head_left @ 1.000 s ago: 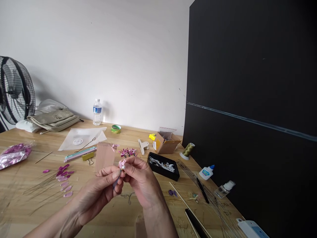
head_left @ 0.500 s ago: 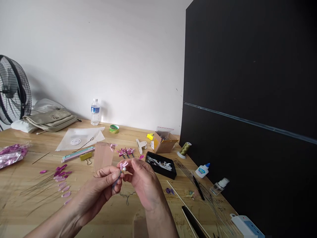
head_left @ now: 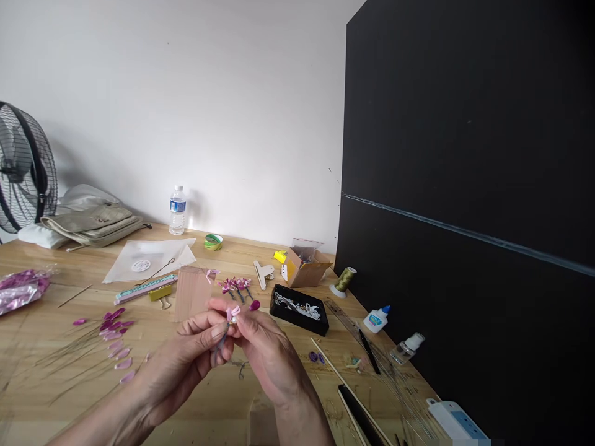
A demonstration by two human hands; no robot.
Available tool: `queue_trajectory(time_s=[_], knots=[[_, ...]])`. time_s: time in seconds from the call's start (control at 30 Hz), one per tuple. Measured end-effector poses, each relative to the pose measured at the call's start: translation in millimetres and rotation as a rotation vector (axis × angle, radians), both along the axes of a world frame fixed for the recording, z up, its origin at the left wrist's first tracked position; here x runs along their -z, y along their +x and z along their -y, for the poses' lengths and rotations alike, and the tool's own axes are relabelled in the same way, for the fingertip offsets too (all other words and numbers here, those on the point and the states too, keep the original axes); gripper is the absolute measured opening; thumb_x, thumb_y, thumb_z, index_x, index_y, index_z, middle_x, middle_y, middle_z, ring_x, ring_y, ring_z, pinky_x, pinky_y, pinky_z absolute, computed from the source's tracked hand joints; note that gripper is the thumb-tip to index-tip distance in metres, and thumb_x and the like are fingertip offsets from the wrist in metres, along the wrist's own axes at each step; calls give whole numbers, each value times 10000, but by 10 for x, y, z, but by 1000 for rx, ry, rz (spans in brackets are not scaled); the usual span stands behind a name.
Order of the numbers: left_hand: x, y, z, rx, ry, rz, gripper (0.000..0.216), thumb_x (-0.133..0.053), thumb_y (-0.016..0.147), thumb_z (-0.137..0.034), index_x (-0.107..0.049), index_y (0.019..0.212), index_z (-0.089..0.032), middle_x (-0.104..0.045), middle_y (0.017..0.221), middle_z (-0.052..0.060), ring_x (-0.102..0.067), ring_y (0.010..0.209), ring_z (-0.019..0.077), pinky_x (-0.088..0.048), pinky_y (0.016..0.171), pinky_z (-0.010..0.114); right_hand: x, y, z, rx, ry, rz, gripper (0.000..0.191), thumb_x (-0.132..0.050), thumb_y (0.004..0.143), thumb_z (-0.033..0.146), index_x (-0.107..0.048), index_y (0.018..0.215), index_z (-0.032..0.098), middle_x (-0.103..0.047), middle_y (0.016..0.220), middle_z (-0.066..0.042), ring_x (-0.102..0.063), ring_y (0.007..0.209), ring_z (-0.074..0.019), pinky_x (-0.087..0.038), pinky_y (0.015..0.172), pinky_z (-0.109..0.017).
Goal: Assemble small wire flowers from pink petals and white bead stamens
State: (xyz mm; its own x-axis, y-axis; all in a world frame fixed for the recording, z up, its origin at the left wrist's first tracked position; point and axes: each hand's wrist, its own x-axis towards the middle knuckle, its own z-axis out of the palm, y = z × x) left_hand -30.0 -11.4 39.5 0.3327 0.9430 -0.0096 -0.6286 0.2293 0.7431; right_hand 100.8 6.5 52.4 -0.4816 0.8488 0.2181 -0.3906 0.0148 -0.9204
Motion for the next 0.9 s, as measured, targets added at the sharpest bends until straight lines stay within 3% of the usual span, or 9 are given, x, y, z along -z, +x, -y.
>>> queue_trajectory(time_s=[0.17,0.33,0.47,0.67,0.8,0.9], knots=[[5,11,8,-6,-15,45,45,-676,692,-156,-674,657,-128,-618,660,-7,-523,576,46,-442,595,125,-29,36,23,26,-38,-82,367,-605,735,410,-615,1051,224,-614,1065,-84,-549,953,-210,-364,889,-403],[6,11,15,-9,-8,33,64,-675,694,-164,-664,641,-130,-613,665,-5,-511,566,47,-431,583,128,-55,23,63,139,-66,-113,383,-488,800,470,-636,1001,180,-650,978,-104,-548,979,-219,-378,883,-389],[4,9,26,-5,5,-2,83,-664,707,-186,-662,644,-134,-591,639,-1,-496,575,57,-415,584,138,-75,10,87,196,-22,-65,323,-470,823,411,-661,941,179,-667,938,-100,-580,866,-202,-416,820,-383],[-3,30,38,-14,31,-52,111,-660,710,-231,-667,644,-141,-571,627,2,-464,576,72,-393,579,163,-85,24,107,214,16,97,332,-459,827,423,-672,933,192,-647,978,-85,-557,876,-195,-418,810,-365],[0,42,49,-44,19,-98,119,-673,695,-252,-665,637,-148,-556,610,-4,-448,580,80,-375,577,175,-80,28,116,150,21,147,328,-437,841,423,-659,969,218,-642,963,-70,-564,789,-179,-433,754,-361],[4,45,56,-48,18,-115,126,-677,689,-270,-663,637,-156,-538,586,-12,-431,577,83,-362,582,180,-79,33,118,138,27,139,323,-439,840,424,-662,962,226,-631,1004,-75,-552,882,-204,-431,757,-360]])
